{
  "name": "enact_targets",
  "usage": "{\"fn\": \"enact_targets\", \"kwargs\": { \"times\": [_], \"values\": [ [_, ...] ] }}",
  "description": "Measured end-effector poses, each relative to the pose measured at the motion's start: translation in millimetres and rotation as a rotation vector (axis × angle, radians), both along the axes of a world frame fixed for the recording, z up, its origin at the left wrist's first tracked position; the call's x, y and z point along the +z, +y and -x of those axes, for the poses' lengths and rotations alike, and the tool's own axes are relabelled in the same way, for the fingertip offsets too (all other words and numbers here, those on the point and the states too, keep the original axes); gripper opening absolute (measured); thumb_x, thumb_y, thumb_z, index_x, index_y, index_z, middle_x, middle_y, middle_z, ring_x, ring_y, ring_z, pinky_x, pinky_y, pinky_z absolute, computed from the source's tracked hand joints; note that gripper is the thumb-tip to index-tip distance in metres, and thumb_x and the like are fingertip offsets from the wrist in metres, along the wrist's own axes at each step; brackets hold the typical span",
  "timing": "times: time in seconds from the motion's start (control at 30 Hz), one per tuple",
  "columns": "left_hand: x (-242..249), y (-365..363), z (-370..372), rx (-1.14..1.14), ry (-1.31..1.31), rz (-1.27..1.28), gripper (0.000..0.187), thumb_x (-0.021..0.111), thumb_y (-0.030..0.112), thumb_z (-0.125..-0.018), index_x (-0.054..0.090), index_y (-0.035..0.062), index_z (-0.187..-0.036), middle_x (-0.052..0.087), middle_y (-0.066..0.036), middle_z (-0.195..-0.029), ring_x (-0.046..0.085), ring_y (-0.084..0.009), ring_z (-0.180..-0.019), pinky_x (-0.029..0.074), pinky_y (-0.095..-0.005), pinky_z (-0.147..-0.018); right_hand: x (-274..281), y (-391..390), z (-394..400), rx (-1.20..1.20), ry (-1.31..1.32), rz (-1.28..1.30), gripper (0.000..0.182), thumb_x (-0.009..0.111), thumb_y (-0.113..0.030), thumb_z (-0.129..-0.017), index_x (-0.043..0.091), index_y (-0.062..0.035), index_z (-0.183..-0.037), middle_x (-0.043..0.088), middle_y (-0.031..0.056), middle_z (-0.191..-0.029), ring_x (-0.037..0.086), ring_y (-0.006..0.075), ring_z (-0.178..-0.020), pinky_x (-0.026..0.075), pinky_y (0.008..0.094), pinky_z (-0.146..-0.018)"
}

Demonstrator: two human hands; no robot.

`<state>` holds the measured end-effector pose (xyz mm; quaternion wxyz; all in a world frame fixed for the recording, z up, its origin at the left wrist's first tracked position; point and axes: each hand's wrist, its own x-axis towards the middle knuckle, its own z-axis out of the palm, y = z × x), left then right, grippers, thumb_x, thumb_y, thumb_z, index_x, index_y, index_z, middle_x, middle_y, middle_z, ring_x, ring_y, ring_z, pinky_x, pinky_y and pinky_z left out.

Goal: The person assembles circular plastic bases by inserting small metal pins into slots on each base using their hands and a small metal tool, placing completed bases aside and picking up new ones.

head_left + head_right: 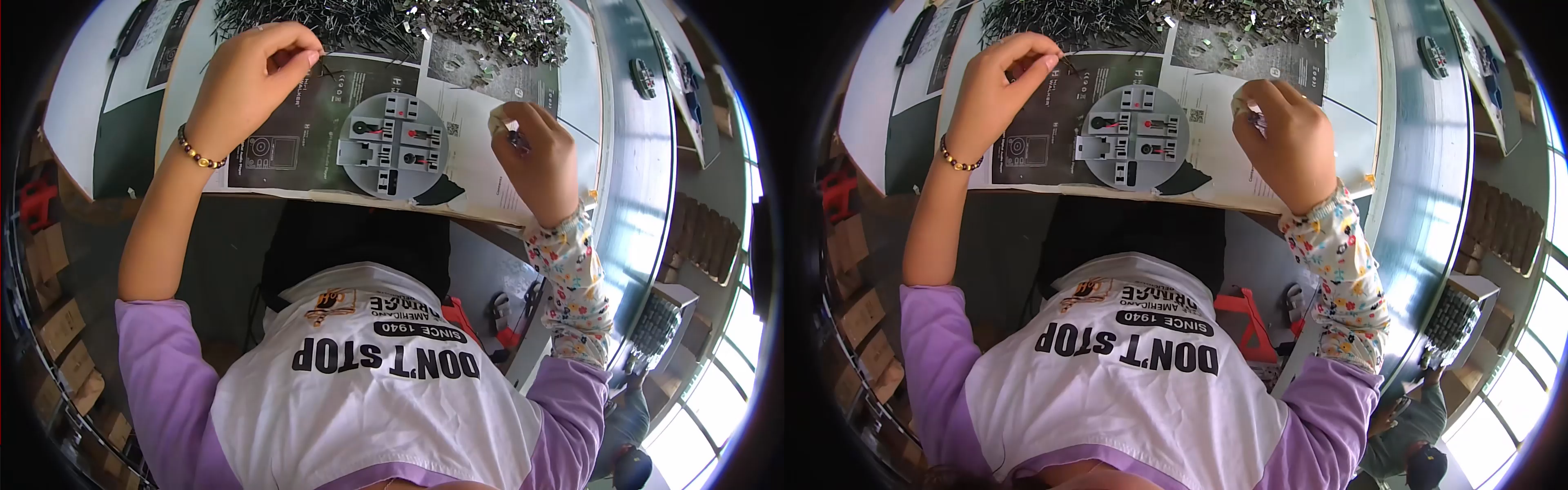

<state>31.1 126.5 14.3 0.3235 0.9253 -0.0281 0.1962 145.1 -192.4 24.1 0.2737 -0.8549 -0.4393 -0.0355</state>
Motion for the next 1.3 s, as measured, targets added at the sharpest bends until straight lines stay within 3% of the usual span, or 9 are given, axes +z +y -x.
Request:
{"fn": "enact_targets", "kwargs": {
  "times": [0.1, 0.23, 0.33, 0.47, 0.77, 0.87, 1.03, 1.17, 1.3],
  "values": [
    [8, -15, 2, 0.006, 0.191, 0.213, 0.012, 0.065, 0.006, -0.095, 0.072, 0.0058, -0.105, 0.07, -0.001, -0.089, 0.062, -0.0067, -0.081, 0.049, -0.0232, -0.073, 10, -11, 12, -0.044, 0.088, 0.108, 0.016, 0.069, 0.002, -0.08, 0.066, -0.0006, -0.096, 0.064, 0.0103, -0.086, 0.065, 0.0258, -0.072, 0.053, 0.0344, -0.066],
    [13, -55, 4, -0.148, 0.021, 0.25, 0.012, 0.069, 0.006, -0.09, 0.068, 0.0045, -0.102, 0.069, -0.005, -0.079, 0.061, -0.0114, -0.064, 0.048, -0.0245, -0.062, 3, -18, 19, 0.068, -0.094, 0.229, 0.021, 0.067, 0.005, -0.078, 0.066, -0.0023, -0.098, 0.064, 0.0107, -0.088, 0.065, 0.0297, -0.081, 0.055, 0.0379, -0.072],
    [14, -78, 18, -0.254, 0.151, 0.47, 0.011, 0.072, 0.001, -0.087, 0.072, 0.0072, -0.097, 0.069, -0.001, -0.089, 0.062, -0.012, -0.083, 0.05, -0.0277, -0.075, 3, -23, 20, 0.134, -0.101, 0.228, 0.024, 0.067, 0.006, -0.077, 0.066, -0.0024, -0.1, 0.064, 0.0102, -0.091, 0.065, 0.0295, -0.085, 0.055, 0.0382, -0.075],
    [4, -78, 14, -0.337, -0.065, 0.064, 0.015, 0.078, 0.0, -0.079, 0.073, 0.007, -0.091, 0.067, -0.001, -0.092, 0.061, -0.018, -0.09, 0.05, -0.0306, -0.078, 7, -26, 21, 0.19, -0.139, 0.279, 0.023, 0.068, 0.006, -0.077, 0.065, -0.001, -0.099, 0.064, 0.0101, -0.095, 0.065, 0.0306, -0.086, 0.056, 0.0389, -0.076],
    [-11, -89, 14, -0.286, -0.123, 0.045, 0.011, 0.078, 0.004, -0.077, 0.073, 0.0076, -0.085, 0.066, -0.001, -0.09, 0.058, -0.0229, -0.088, 0.049, -0.0345, -0.077, 2, -28, 18, 0.114, -0.054, 0.268, 0.019, 0.067, 0.004, -0.082, 0.065, 0.0003, -0.101, 0.064, 0.014, -0.093, 0.066, 0.0311, -0.08, 0.055, 0.0376, -0.073],
    [-13, -88, 13, -0.28, -0.131, 0.068, 0.011, 0.079, 0.003, -0.076, 0.073, 0.0077, -0.085, 0.065, -0.001, -0.089, 0.058, -0.023, -0.089, 0.049, -0.0345, -0.077, 5, -27, 18, 0.078, 0.155, 0.16, 0.015, 0.063, 0.003, -0.088, 0.063, 0.0029, -0.103, 0.065, 0.0132, -0.093, 0.065, 0.024, -0.074, 0.053, 0.0327, -0.069],
    [-8, -85, 15, -0.277, -0.125, 0.069, 0.012, 0.079, 0.004, -0.076, 0.073, 0.008, -0.086, 0.066, -0.001, -0.09, 0.058, -0.0231, -0.089, 0.049, -0.0347, -0.078, 7, -18, 17, 0.085, 0.384, 0.001, 0.014, 0.064, 0.0, -0.087, 0.064, 0.0017, -0.1, 0.066, 0.0148, -0.091, 0.064, 0.0278, -0.072, 0.052, 0.0341, -0.066],
    [-15, -87, 13, -0.282, -0.095, 0.092, 0.011, 0.079, 0.004, -0.077, 0.073, 0.0086, -0.085, 0.066, -0.001, -0.09, 0.058, -0.0232, -0.09, 0.049, -0.035, -0.078, 6, -10, 18, 0.076, 0.482, -0.036, 0.016, 0.064, -0.002, -0.088, 0.064, 0.0022, -0.103, 0.064, 0.0139, -0.085, 0.061, 0.0205, -0.068, 0.049, 0.0304, -0.064],
    [-14, -88, 11, -0.271, -0.145, 0.025, 0.012, 0.08, 0.006, -0.076, 0.073, 0.0097, -0.085, 0.065, 0.0, -0.089, 0.058, -0.0234, -0.089, 0.049, -0.0357, -0.079, 8, 0, 17, 0.083, 0.661, 0.03, 0.014, 0.058, -0.002, -0.095, 0.063, 0.0014, -0.107, 0.06, -0.0005, -0.081, 0.05, 0.0042, -0.066, 0.041, 0.0213, -0.057]
  ]
}}
